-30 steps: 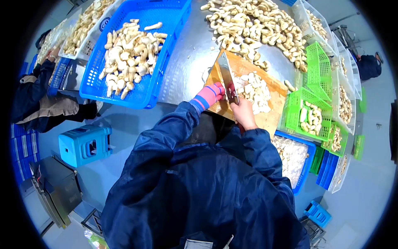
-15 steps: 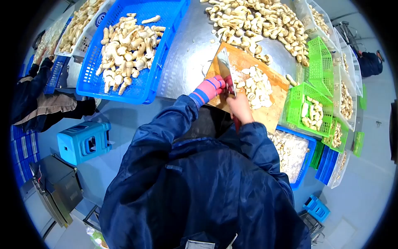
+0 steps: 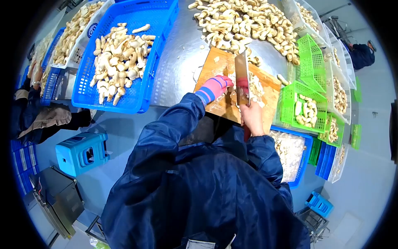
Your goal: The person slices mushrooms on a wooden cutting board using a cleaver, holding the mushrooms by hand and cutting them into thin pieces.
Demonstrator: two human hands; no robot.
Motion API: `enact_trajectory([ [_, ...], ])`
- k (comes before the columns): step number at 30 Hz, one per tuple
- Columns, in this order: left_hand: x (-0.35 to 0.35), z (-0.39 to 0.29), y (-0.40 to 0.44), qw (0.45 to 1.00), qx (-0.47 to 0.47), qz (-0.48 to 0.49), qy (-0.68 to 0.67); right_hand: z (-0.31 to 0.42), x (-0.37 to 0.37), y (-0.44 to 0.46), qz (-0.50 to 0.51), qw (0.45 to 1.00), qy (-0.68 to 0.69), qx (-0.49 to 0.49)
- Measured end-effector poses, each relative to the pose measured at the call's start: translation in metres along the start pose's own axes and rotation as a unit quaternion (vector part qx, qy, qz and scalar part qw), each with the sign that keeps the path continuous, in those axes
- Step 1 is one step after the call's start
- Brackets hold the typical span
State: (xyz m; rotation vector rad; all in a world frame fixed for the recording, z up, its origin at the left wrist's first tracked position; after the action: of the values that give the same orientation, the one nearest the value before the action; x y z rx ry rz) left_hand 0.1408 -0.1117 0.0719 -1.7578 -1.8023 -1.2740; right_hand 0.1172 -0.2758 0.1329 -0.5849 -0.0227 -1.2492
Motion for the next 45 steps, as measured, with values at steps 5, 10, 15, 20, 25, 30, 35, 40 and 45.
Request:
enact_trajectory([
  [5,-0.014,0.009,0.003,0.995,0.035,0.093,0.018,-0.035,-0.001,-0.007,0.019,0.999,0.007,-0.034],
  [10,-0.005,-0.008,-0.003,0.987,0.091,0.134,0.015,-0.04,0.003,-0.013,0.013,0.999,0.023,-0.039],
  [15,-0.013,-0.011,0.018,0.999,-0.014,0.038,0.007,-0.035,0.009,-0.018,-0.011,0.999,0.027,-0.042],
  [20,-0.044,-0.007,0.013,0.985,0.029,0.169,0.018,-0.034,0.011,-0.018,-0.003,0.999,0.021,-0.04],
  [25,-0.038,-0.014,-0.001,0.99,0.059,0.118,0.043,-0.042,0.015,-0.015,0.007,0.997,-0.073,0.005],
  [30,-0.038,-0.014,-0.001,0.988,0.077,0.126,0.048,-0.038,0.014,-0.01,0.018,0.986,-0.154,0.066],
  [35,-0.041,-0.012,-0.002,0.987,0.082,0.123,0.061,-0.027,-0.004,0.021,-0.008,0.968,-0.19,0.165],
  [40,-0.039,-0.012,-0.005,0.988,0.094,0.115,0.035,-0.009,0.008,-0.002,0.053,0.994,-0.057,-0.078],
  [45,-0.037,-0.011,0.0,0.991,0.078,0.097,0.043,-0.043,-0.003,0.032,0.017,0.988,-0.143,0.064],
])
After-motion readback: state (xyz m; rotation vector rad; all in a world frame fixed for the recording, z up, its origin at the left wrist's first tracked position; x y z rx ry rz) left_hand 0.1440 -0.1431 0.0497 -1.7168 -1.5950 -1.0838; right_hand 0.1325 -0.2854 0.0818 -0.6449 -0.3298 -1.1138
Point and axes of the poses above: each hand's wrist, its own y-axis towards the middle knuckle, its own x-axis out of the back of the hand, z = x × y, the point moved 7 cm from there along y, towards the middle knuckle, and after that the axes turned 11 degrees about y, right-handed, at the moved point
